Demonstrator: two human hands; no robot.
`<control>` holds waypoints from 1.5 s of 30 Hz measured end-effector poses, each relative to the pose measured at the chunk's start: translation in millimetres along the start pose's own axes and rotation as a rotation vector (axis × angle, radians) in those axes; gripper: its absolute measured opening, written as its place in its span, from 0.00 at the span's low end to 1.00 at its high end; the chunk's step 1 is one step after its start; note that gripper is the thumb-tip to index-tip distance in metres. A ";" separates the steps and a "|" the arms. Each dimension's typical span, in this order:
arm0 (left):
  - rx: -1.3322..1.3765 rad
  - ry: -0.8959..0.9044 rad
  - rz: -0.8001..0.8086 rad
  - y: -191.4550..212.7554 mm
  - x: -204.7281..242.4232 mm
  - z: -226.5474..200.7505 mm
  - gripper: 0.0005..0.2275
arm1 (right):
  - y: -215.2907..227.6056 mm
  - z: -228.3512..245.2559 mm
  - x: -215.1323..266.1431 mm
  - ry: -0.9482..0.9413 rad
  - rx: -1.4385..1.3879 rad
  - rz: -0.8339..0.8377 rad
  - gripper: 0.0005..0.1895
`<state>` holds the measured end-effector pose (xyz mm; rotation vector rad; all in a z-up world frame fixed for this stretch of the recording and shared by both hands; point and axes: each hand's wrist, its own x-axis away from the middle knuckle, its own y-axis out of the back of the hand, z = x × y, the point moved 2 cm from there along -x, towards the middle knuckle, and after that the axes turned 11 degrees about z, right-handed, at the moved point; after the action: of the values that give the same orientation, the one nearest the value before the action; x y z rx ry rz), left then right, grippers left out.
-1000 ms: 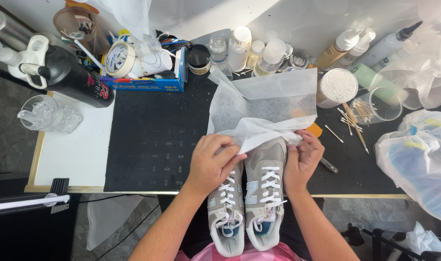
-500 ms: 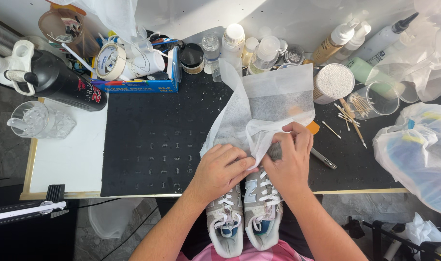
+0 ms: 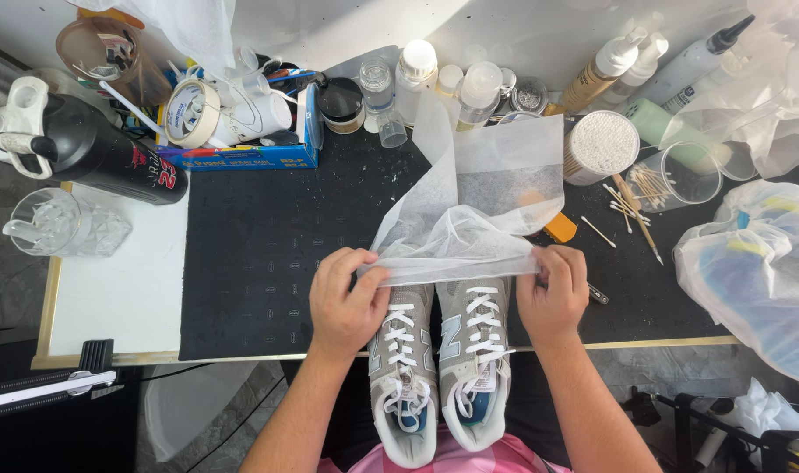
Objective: The person wraps a pair of grey New Balance sneakers in a white tissue sheet and places them into a larger white bag. They then remove a pair of blue Hoka running shoes from a similar bag, inspect them, and place them on the table.
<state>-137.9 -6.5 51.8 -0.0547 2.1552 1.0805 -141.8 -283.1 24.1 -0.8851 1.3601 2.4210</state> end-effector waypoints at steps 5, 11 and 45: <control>0.009 -0.030 -0.062 -12.3 33.6 30.8 0.13 | -7.0 -8.1 9.4 -0.183 -0.063 0.085 0.12; 0.109 0.220 -0.011 -26.1 56.6 41.3 0.12 | -18.1 -5.0 21.7 -0.243 -0.091 0.218 0.14; 0.415 0.811 0.397 -3.1 58.1 27.5 0.03 | -24.5 -15.4 96.6 -0.856 -0.803 0.234 0.02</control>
<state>-164.2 26.5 3.2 0.1614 3.1949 0.8693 -200.9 -291.5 -57.2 0.2742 0.1765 2.9720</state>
